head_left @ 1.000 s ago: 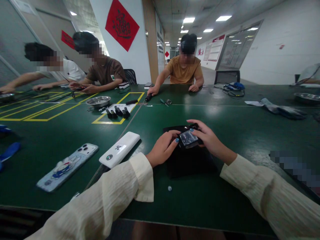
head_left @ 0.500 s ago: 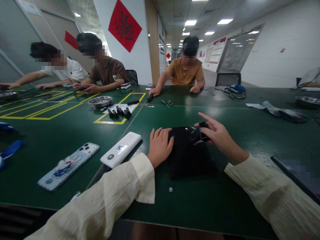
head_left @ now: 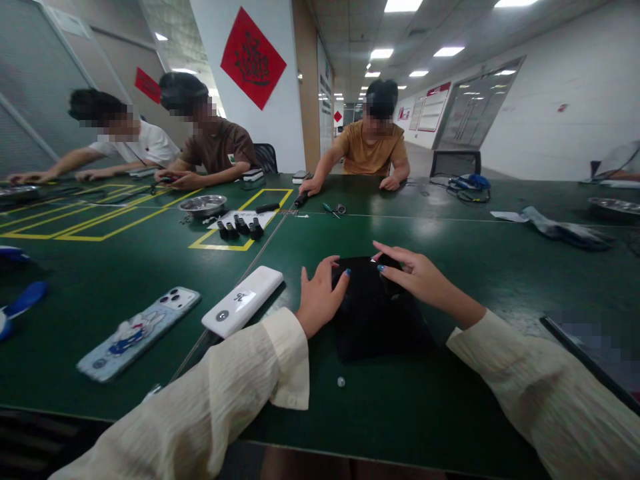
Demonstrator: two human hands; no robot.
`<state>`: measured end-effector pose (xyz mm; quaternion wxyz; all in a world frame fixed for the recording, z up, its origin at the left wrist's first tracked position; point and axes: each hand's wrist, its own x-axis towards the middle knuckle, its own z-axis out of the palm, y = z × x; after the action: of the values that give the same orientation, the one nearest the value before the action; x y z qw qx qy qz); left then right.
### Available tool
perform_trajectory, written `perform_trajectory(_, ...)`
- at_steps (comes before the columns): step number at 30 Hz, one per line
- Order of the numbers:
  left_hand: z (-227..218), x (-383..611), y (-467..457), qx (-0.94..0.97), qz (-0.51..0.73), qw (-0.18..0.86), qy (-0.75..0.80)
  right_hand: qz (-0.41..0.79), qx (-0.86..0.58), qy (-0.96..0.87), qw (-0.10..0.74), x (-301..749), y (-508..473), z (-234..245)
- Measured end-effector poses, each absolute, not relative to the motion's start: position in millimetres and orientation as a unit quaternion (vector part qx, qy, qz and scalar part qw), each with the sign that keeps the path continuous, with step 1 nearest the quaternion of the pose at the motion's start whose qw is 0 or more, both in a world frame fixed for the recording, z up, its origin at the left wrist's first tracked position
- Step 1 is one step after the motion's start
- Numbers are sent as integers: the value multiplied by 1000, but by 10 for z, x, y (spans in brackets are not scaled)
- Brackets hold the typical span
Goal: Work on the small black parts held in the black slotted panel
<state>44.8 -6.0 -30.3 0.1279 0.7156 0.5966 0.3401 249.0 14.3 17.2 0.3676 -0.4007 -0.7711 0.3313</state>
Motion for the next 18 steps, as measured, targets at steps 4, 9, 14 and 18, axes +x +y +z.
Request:
perform_trajectory(4, -294, 445, -25, 673, 366, 181, 617, 308, -408, -786, 348, 2443, 150, 144)
perform_trajectory(9, -318, 404, 14, 621, 436, 253, 601, 352, -440, -745, 357, 2416, 162, 121)
perform_trajectory(14, -383, 392, 32, 594, 493, 316, 551, 474, -453, -658, 371, 2368, 211, 54)
perform_trajectory(18, -351, 411, 20, 591, 509, 341, 524, 507, -458, -613, 396, 2352, 224, 27)
